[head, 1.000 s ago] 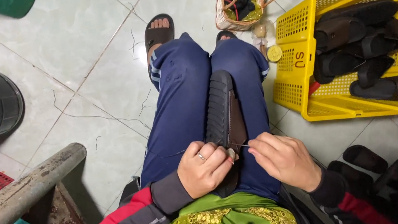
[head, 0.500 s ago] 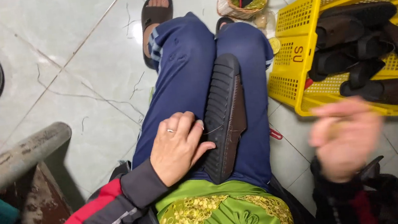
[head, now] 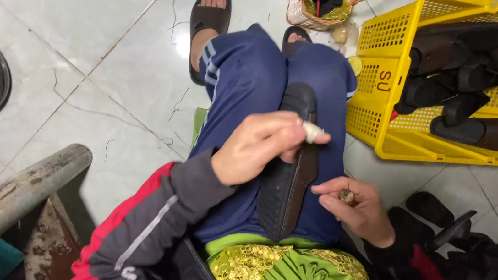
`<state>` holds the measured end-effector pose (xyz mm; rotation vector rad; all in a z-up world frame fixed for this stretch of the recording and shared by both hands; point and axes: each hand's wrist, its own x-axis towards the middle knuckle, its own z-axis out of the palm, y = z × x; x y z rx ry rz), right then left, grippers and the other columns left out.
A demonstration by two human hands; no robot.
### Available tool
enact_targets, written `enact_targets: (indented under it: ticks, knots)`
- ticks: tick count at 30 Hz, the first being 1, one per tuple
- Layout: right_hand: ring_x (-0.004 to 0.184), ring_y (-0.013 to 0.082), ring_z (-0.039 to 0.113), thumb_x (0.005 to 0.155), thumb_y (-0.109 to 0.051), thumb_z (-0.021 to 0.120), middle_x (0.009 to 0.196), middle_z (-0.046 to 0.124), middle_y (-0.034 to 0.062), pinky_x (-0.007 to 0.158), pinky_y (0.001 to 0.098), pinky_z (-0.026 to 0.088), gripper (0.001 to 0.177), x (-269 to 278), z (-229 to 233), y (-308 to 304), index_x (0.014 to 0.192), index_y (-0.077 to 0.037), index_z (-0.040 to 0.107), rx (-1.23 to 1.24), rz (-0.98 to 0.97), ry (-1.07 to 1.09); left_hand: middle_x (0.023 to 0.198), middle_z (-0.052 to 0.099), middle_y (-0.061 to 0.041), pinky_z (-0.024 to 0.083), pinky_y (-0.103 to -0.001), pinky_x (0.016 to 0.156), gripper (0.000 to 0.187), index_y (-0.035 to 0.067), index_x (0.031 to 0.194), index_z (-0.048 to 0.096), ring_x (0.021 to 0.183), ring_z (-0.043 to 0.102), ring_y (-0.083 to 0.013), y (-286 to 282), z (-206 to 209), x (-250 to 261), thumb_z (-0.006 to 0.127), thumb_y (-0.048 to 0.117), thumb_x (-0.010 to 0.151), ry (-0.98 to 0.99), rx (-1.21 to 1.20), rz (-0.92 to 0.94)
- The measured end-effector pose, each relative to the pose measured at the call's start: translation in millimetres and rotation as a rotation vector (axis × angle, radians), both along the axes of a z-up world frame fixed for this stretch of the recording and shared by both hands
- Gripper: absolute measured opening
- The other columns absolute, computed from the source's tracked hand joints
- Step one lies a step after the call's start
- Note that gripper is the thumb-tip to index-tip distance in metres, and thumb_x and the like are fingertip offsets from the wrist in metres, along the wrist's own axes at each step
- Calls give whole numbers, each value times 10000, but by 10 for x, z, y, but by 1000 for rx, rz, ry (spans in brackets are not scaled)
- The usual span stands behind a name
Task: Stitching a shoe sole to the upper part by hand while sitting on the floor.
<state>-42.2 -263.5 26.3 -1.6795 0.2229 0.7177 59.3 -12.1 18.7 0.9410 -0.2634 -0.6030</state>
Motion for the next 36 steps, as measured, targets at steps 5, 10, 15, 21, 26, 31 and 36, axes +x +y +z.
enact_targets:
  ticks: [5, 10, 15, 21, 26, 31, 36]
  knots:
    - [462, 57, 425, 796, 43, 603, 561, 535, -13, 428, 177, 320, 173, 139, -208, 126, 938, 26, 700, 48, -31, -74, 752, 553, 11, 333, -182, 490, 326, 5, 985, 688, 522, 377, -47, -231, -332, 466, 478, 255, 980, 90, 16, 210]
    - [552, 80, 493, 772, 7, 652, 754, 652, 9, 534, 190, 401, 134, 217, -37, 151, 903, -9, 678, -170, 150, -276, 807, 634, -60, 453, -201, 562, 308, -44, 964, 638, 600, 477, -60, 351, -245, 420, 456, 203, 987, 173, -34, 74]
    - [778, 180, 644, 790, 52, 637, 1149, 561, 154, 647, 254, 529, 340, 299, 150, 69, 1122, 6, 589, -351, 420, -777, 971, 595, -81, 505, -251, 671, 211, -96, 783, 604, 731, 553, -157, 1158, -310, 28, 523, 10, 946, 5, 727, 301]
    - [556, 135, 454, 754, -45, 689, 804, 533, 6, 527, 264, 384, 419, 471, 252, 196, 1166, -115, 666, -617, 628, -954, 1162, 574, -186, 465, -378, 883, 508, -17, 1152, 568, 1000, 575, -350, 505, 14, -312, 517, -140, 662, -763, 954, 445]
    - [617, 228, 609, 944, -195, 491, 788, 557, 35, 510, 326, 497, 367, 476, 160, 110, 1294, -213, 603, -654, 692, -1010, 1306, 451, -316, 431, -556, 1000, 535, -41, 1285, 406, 1190, 497, -507, 111, -188, -448, 680, 142, 863, -822, 606, 337]
    - [552, 130, 457, 741, -50, 654, 764, 506, -1, 507, 270, 388, 448, 547, 292, 171, 1182, -127, 658, -641, 727, -914, 1400, 380, -172, 437, -373, 990, 694, -5, 1384, 348, 1211, 503, -343, 130, -90, -413, 697, 189, 817, -673, 721, 97]
    - [562, 140, 448, 739, -48, 655, 761, 480, -1, 521, 280, 384, 465, 549, 334, 212, 1194, -143, 652, -692, 753, -942, 1394, 406, -160, 452, -366, 966, 722, 27, 1402, 357, 1189, 523, -336, 144, -131, -411, 719, 207, 803, -715, 740, 102]
